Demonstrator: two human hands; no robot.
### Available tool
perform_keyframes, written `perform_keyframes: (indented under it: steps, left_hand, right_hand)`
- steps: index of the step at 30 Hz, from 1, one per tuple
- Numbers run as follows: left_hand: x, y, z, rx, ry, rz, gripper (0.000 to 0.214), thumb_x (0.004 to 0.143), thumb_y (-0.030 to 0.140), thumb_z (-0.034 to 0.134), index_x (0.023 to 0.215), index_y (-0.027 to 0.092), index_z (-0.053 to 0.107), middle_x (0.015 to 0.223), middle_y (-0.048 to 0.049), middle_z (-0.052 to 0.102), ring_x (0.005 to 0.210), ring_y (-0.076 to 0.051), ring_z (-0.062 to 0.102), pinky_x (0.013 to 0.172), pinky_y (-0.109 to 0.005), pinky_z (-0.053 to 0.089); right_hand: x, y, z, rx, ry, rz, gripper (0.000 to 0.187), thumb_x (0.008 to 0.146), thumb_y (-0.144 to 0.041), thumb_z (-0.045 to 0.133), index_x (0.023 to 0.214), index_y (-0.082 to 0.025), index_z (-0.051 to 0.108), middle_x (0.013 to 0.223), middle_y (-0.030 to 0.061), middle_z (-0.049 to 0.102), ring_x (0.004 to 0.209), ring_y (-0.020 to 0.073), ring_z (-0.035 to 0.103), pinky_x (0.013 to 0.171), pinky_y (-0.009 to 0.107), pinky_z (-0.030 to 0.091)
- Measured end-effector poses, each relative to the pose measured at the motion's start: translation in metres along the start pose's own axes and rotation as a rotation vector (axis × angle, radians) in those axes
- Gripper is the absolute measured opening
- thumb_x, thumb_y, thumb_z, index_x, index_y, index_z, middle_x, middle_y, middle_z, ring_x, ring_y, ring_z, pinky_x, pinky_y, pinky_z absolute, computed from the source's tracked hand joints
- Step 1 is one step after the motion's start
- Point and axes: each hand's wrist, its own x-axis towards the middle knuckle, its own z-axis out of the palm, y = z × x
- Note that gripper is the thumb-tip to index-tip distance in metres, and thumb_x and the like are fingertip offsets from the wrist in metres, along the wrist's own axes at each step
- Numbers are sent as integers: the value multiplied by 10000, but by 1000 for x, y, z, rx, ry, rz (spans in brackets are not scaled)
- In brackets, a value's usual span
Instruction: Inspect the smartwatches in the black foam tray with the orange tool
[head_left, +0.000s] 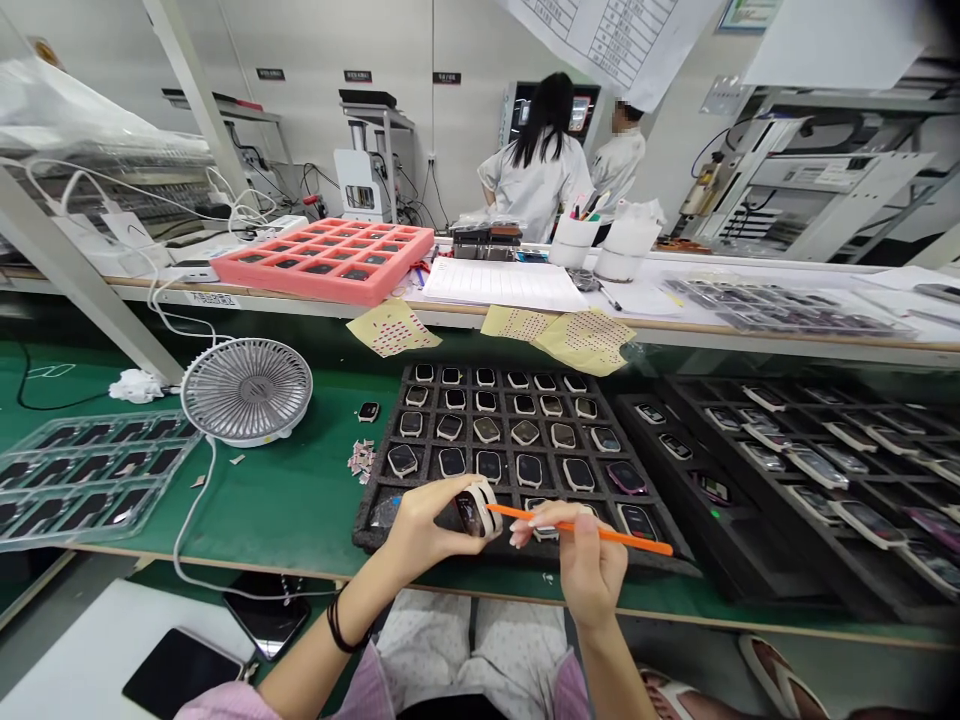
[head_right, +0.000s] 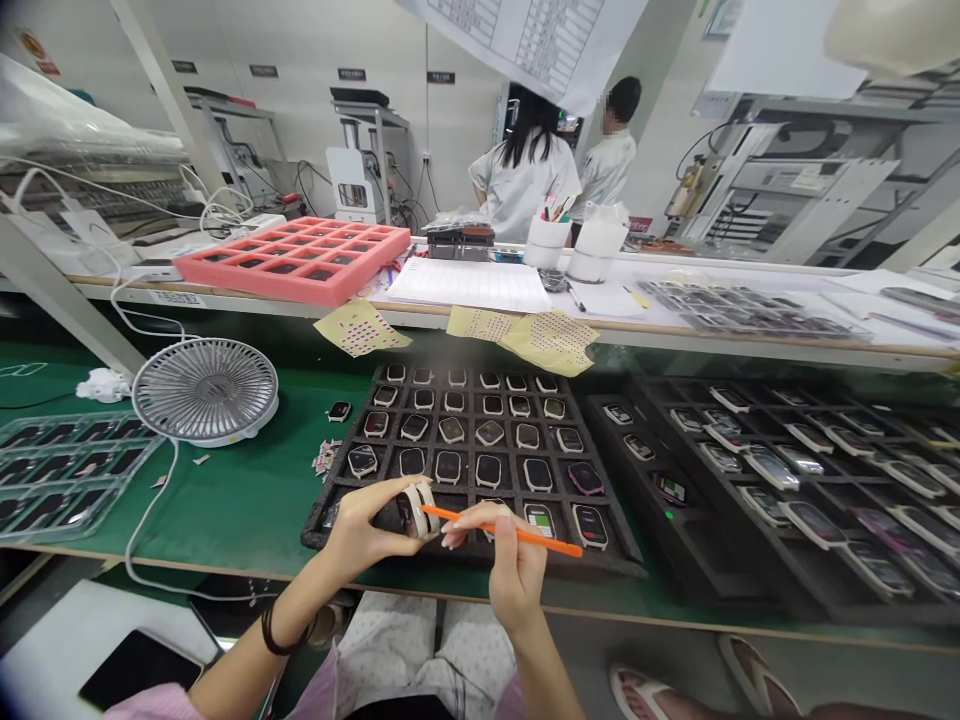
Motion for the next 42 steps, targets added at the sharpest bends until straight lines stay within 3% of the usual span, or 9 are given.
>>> perform_keyframes:
  steps: [12, 14, 21, 27, 31, 33, 36, 39, 42]
  left_hand:
    - [0, -4, -4, 48, -47, 4, 466, 649, 183, 729, 1102, 157, 624, 1028, -99, 723, 887, -234, 703, 793, -305, 569]
    - [4, -6, -12, 126, -126, -44, 447, 640, 205, 733, 1076, 169, 642, 1045, -96, 716, 934, -243, 686, 828, -330, 556]
    - [17, -22, -35, 398, -497, -92, 384, 601, 302, 781, 960, 200, 693, 1164, -93, 650, 1148, -288, 551, 951, -410, 485]
    - [-8, -35, -73, 559, -551, -140, 523, 688, 444, 739, 1144, 212, 630, 1327, -120, 546, 1252, -324, 467, 989, -457, 429]
    - [-39, -43, -85, 610, -602, -97, 623, 855, 469, 553, 1410, 257, 365, 1464, -111, 382, 1328, -307, 378, 1025, -456, 384]
    - [-45, -40, -80, 638, -568, -70, 570, 914, 421, 471, 1437, 268, 302, 1474, -100, 367, 1348, -292, 347, 1061, -475, 326]
    - [-36, -22, -56, 621, -430, -50, 456, 941, 359, 428, 1384, 256, 402, 1432, -99, 433, 1306, -277, 402, 1072, -471, 300]
    - [-12, 5, -12, 475, -446, -22, 315, 941, 289, 426, 1222, 226, 554, 1248, -83, 590, 1145, -228, 536, 960, -371, 413]
    - [9, 24, 38, 393, -526, 20, 248, 915, 222, 449, 1128, 185, 572, 1134, -89, 629, 1026, -222, 581, 872, -355, 445]
  right_hand:
    - [0, -1, 0, -199, -62, -2, 411, 982, -262, 326, 830, -181, 700, 721, 55, 701, 630, 170, 648, 559, 305, 527]
    - [0, 1, -1, -186, -41, 11, 404, 978, -274, 332, 827, -179, 694, 729, 58, 707, 640, 182, 658, 575, 326, 534]
    - [2, 5, -13, -135, 234, 10, 374, 964, -339, 360, 800, -160, 644, 684, 58, 690, 593, 208, 670, 544, 363, 537]
    - [5, 6, -36, -313, 436, -15, 255, 906, -333, 511, 721, -172, 582, 651, 15, 645, 546, 162, 634, 533, 307, 523]
    - [4, 10, -64, -649, 334, 101, 362, 955, -414, 360, 952, -156, 614, 721, 58, 680, 619, 184, 656, 620, 344, 536]
    - [1, 14, -77, -867, 239, 154, 430, 958, -458, 308, 987, -155, 612, 764, 89, 686, 683, 213, 663, 679, 377, 523]
    - [-3, 24, -87, -1138, 165, 143, 498, 947, -515, 260, 921, -159, 608, 796, 136, 673, 739, 263, 645, 690, 407, 489]
    - [-6, 34, -88, -1243, 129, 119, 536, 951, -518, 190, 918, -163, 591, 807, 160, 653, 753, 288, 618, 669, 419, 471]
    - [-5, 39, -89, -1218, 94, 134, 502, 941, -531, 227, 902, -176, 580, 841, 156, 644, 777, 290, 611, 667, 415, 469]
